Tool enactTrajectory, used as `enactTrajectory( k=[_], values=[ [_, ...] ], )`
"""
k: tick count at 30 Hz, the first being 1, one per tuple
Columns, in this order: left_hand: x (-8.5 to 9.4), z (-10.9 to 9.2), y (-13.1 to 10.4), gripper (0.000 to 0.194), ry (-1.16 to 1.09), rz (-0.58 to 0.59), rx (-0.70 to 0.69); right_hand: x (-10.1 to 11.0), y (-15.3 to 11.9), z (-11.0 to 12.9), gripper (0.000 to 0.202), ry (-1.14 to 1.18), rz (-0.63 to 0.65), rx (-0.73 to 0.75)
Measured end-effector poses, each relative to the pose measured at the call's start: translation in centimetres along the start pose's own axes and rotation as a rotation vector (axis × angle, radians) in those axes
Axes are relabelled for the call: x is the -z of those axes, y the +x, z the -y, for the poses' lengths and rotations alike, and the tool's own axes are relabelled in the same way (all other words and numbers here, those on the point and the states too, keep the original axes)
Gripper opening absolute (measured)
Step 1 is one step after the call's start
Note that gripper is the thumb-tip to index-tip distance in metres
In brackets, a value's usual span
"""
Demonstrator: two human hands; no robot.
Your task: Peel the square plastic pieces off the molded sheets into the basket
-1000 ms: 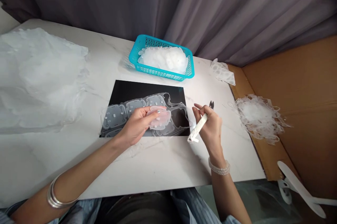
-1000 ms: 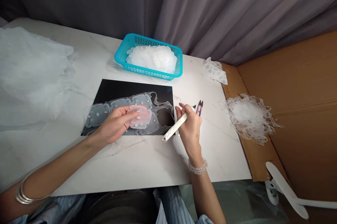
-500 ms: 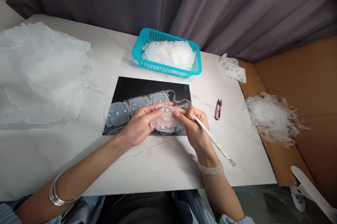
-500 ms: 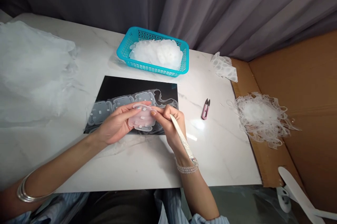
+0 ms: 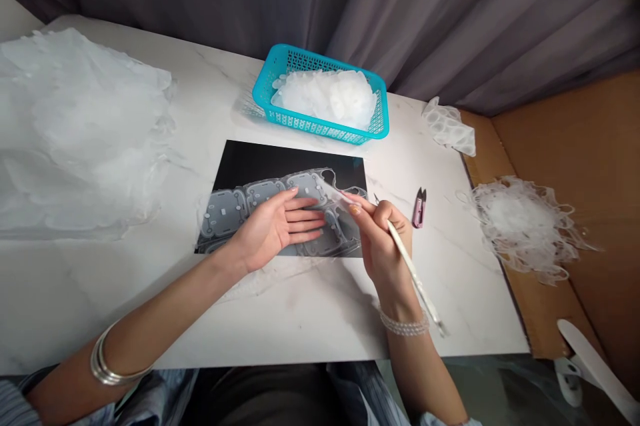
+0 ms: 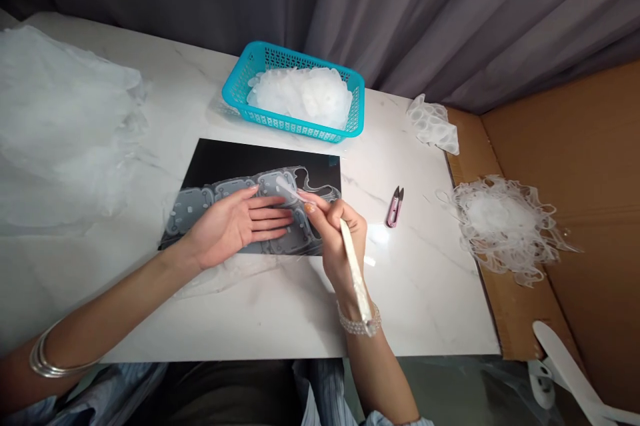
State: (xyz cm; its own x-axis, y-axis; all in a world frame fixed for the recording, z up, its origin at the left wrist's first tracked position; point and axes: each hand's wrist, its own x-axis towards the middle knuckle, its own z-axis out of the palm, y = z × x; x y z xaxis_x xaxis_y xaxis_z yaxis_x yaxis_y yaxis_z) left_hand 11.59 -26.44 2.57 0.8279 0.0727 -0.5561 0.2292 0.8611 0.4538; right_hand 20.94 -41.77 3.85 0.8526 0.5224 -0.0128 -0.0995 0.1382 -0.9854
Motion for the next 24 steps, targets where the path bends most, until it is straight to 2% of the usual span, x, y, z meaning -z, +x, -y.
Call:
enactTrajectory(
  k=[2,4,5,6,8,10,12,16,24],
  values=[
    [0.1,-0.2,0.0,0.045,-0.015,0.040,0.044,0.3,-0.3,0.3,0.044,-0.070,0.182,-0.013],
    [0.2,-0.3,0.0,0.039,-0.011,0.091,0.005,0.6,-0.5,0.5,0.040,-0.103,0.340,-0.019],
    [0.2,-0.4,-0.1,0.037,0.001,0.110,-0.026,0.8,-0.5,0.5,0.038,-0.085,0.344,-0.005],
    [0.3,-0.4,-0.1,0.037,0.017,0.127,-0.049,1.0,-0.5,0.5,0.036,-0.052,0.295,0.019],
    [0.4,-0.5,-0.2,0.041,0.048,0.159,-0.066,1.3,-0.2,0.4,0.034,0.025,0.131,0.053],
    [0.4,-0.5,-0.4,0.043,0.073,0.184,-0.068,1.4,0.2,0.1,0.035,0.037,0.037,0.022],
    [0.4,-0.6,-0.5,0.042,0.089,0.196,-0.066,1.3,0.3,-0.2,0.039,-0.007,0.036,-0.051],
    [0.1,-0.5,-0.6,0.040,0.091,0.176,-0.048,0.9,0.1,-0.3,0.048,-0.077,0.124,-0.161],
    [-0.2,-0.5,-0.7,0.042,0.029,0.193,0.016,1.0,0.1,-0.4,0.047,-0.004,0.118,-0.173]
  ],
)
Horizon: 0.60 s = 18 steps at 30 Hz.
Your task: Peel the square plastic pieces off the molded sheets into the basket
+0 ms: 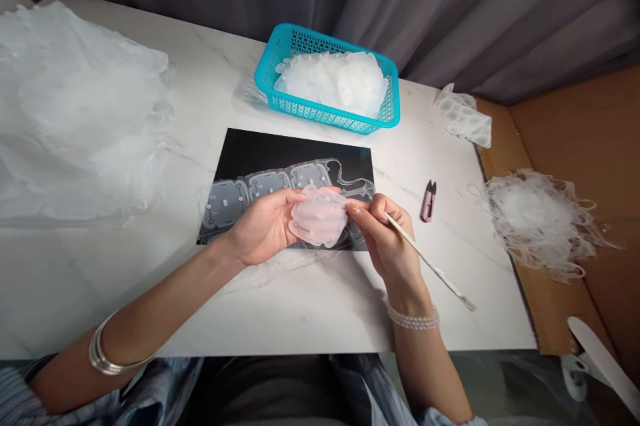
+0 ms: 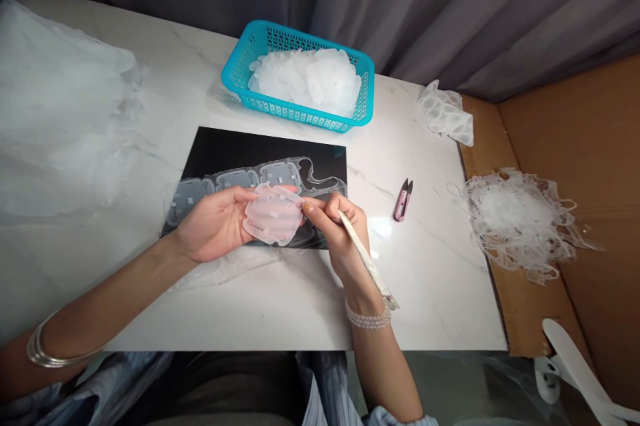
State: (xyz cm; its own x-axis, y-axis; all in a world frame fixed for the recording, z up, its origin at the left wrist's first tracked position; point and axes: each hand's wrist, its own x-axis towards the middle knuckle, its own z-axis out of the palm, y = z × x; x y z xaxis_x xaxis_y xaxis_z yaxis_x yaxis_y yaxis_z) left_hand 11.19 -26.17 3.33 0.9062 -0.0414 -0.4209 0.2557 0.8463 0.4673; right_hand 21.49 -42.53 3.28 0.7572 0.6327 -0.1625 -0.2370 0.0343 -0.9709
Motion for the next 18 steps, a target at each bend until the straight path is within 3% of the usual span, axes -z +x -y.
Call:
enactTrajectory(
  k=[18],
  values=[
    [0.13,-0.17,-0.05,0.051,-0.018,0.077,0.037,-0.05,0.17,-0.17,0.048,0.169,0.040,-0.019]
  ],
)
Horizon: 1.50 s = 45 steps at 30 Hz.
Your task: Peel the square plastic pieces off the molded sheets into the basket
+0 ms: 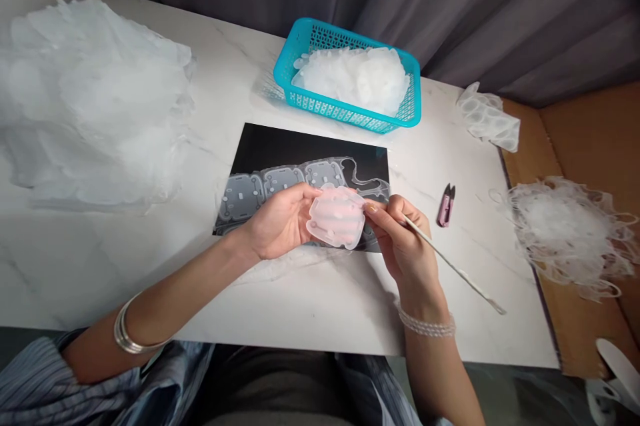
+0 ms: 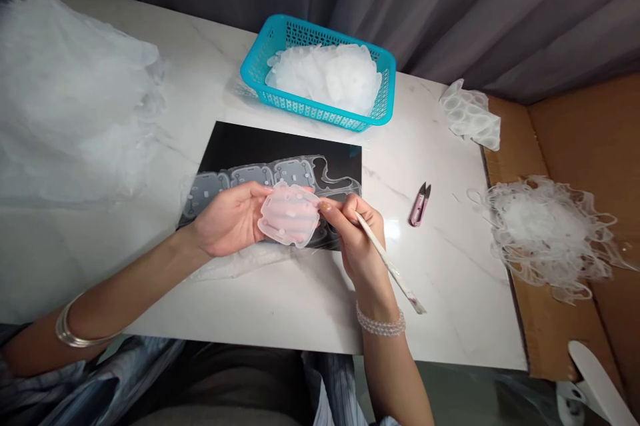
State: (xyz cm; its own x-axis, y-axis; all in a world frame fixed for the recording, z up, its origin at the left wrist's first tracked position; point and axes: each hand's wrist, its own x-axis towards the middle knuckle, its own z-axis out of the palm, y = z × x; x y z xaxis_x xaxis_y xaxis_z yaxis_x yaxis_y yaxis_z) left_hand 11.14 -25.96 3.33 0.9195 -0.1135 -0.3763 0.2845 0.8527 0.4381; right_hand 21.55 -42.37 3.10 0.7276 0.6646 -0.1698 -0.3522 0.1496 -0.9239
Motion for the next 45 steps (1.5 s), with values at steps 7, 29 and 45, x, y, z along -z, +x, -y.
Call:
enactTrajectory(
  k=[7,29,45],
  values=[
    [-0.3,-0.1,0.1,0.052,-0.009,-0.023,0.009,0.1,0.2,-0.1,0.049,0.028,-0.015,-0.024],
    [1.8,0.2,0.8,0.062,0.202,-0.158,-0.199,-1.5,18.5,4.5,0.024,-0.816,-0.315,0.666],
    [5.0,0.5,1.7,0.039,1.705,-0.293,-0.773,4.1,0.7,-0.9,0.041,-0.931,-0.124,0.325]
  ],
)
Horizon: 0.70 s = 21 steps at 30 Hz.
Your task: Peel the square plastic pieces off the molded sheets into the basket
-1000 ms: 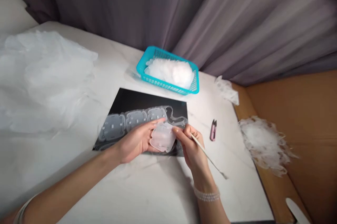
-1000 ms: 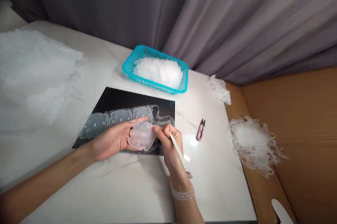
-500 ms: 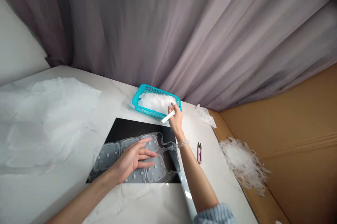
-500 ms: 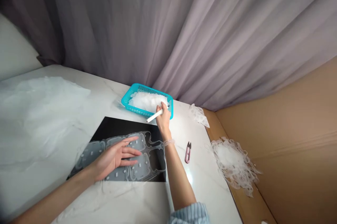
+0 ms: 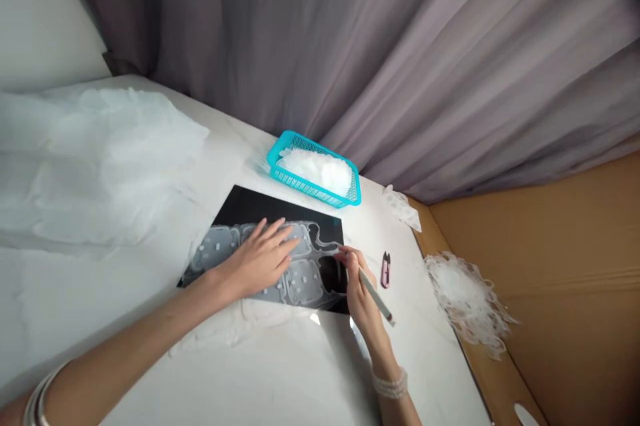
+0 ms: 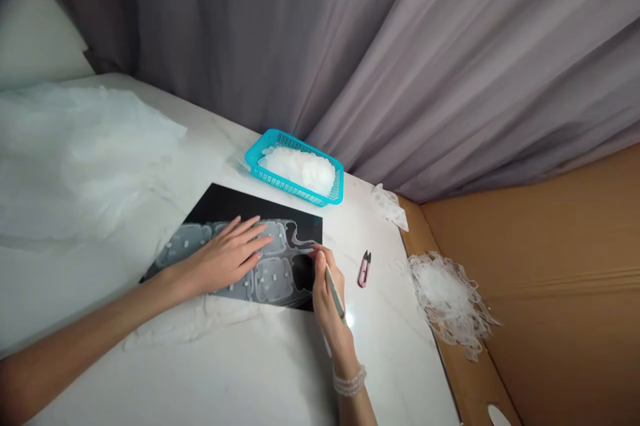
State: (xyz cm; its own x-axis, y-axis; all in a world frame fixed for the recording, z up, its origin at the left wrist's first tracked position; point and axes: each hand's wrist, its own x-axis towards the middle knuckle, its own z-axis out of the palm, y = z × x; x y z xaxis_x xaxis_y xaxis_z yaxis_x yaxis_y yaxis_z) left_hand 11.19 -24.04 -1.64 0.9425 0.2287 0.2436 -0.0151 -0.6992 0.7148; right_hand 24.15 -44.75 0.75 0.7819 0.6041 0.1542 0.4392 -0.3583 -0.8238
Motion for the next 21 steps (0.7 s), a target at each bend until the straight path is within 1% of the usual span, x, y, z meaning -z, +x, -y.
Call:
enactTrajectory(
  k=[1,2,5,10,13,15,17,19,21],
  values=[
    [-0.3,0.3,-0.1,0.040,0.097,0.005,-0.022,0.0,0.0,-0.1,0.040,-0.030,-0.002,0.001],
    [-0.5,0.7,-0.2,0.041,0.147,0.003,-0.024,0.0,0.1,-0.2,0.041,-0.046,-0.008,-0.001],
    [-0.8,1.2,-0.1,0.042,0.194,0.000,-0.015,0.3,1.4,-0.2,0.043,-0.120,0.017,0.007],
    [-0.9,0.7,0.9,0.047,0.301,-0.018,0.007,0.8,4.4,-0.8,0.048,-0.327,0.093,0.111],
    [-1.1,0.2,1.8,0.048,0.382,-0.035,0.066,1.1,6.0,-1.1,0.050,-0.355,0.051,0.144],
    [-1.2,0.0,2.5,0.048,0.446,-0.045,0.116,1.3,6.3,-0.9,0.050,-0.306,-0.029,0.127],
    [-1.0,-0.1,2.8,0.049,0.479,-0.070,0.133,1.4,5.7,-0.1,0.049,-0.192,-0.105,0.102],
    [-0.6,-0.2,2.4,0.051,0.453,-0.059,0.063,1.0,4.3,1.0,0.047,-0.053,-0.106,0.080],
    [-0.2,-0.3,1.2,0.053,0.382,0.026,-0.064,0.0,2.5,2.2,0.042,0.068,-0.044,0.046]
  ],
)
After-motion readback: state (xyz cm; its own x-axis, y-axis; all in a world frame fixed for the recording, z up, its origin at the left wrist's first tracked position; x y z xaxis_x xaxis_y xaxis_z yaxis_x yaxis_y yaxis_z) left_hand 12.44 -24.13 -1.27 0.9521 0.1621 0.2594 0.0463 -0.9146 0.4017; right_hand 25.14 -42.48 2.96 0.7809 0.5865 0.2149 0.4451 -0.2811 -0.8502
